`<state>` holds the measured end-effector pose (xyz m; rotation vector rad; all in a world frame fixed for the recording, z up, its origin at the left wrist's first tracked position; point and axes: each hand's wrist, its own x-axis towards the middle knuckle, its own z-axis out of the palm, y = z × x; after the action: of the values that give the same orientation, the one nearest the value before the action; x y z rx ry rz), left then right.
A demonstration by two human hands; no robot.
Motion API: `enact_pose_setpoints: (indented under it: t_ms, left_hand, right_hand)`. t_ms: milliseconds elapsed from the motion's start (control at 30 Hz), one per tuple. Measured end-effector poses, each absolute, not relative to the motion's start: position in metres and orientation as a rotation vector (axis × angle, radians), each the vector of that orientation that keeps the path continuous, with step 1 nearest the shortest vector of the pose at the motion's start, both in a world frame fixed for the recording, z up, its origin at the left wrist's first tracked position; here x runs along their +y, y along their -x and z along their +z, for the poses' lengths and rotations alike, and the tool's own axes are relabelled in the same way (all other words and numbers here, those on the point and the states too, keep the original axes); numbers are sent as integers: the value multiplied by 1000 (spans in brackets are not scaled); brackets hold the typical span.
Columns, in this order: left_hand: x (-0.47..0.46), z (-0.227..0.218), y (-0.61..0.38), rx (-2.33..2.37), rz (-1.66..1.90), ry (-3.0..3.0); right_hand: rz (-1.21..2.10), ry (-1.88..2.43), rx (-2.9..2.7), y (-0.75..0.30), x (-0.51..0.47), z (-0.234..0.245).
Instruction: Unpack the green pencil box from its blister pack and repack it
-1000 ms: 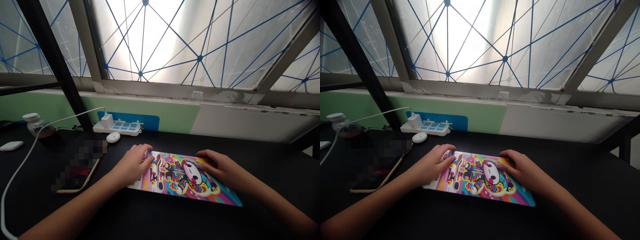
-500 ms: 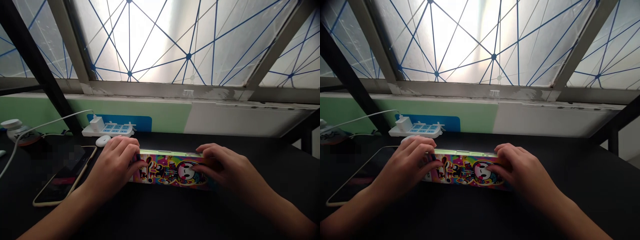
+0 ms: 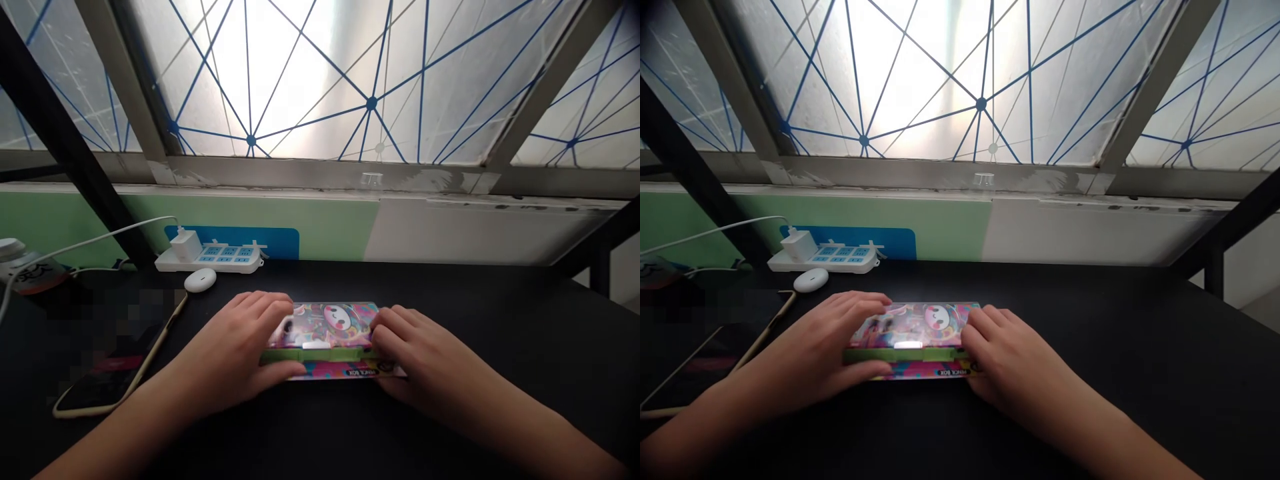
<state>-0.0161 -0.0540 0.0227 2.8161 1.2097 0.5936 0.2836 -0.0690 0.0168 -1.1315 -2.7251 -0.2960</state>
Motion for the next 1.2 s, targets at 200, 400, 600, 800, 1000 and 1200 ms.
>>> enact_pose_setpoints:
  t_ms: [200, 400, 600, 800, 1000, 1200]
  left_hand:
    - [-40, 7, 23, 1356, 383, -2636]
    - [-40, 7, 23, 1325, 383, -2596]
    - [-49, 9, 13, 1241, 532, -2777]
    - [-53, 11, 11, 1176, 677, -3004]
    - [-48, 23, 20, 1336, 838, -3005]
    - [-54, 24, 15, 1306, 820, -3098]
  right_hand:
    - [22, 1094, -2673, -280, -74, 17]
    - [256, 1305, -2509, -296, -59, 16]
    - [468, 1524, -2402, -313, -43, 18]
    - [429, 1452, -2390, -313, -44, 24]
    - [89, 1312, -2390, -310, -55, 29]
    - [-424, 1041, -2369, -294, -70, 23]
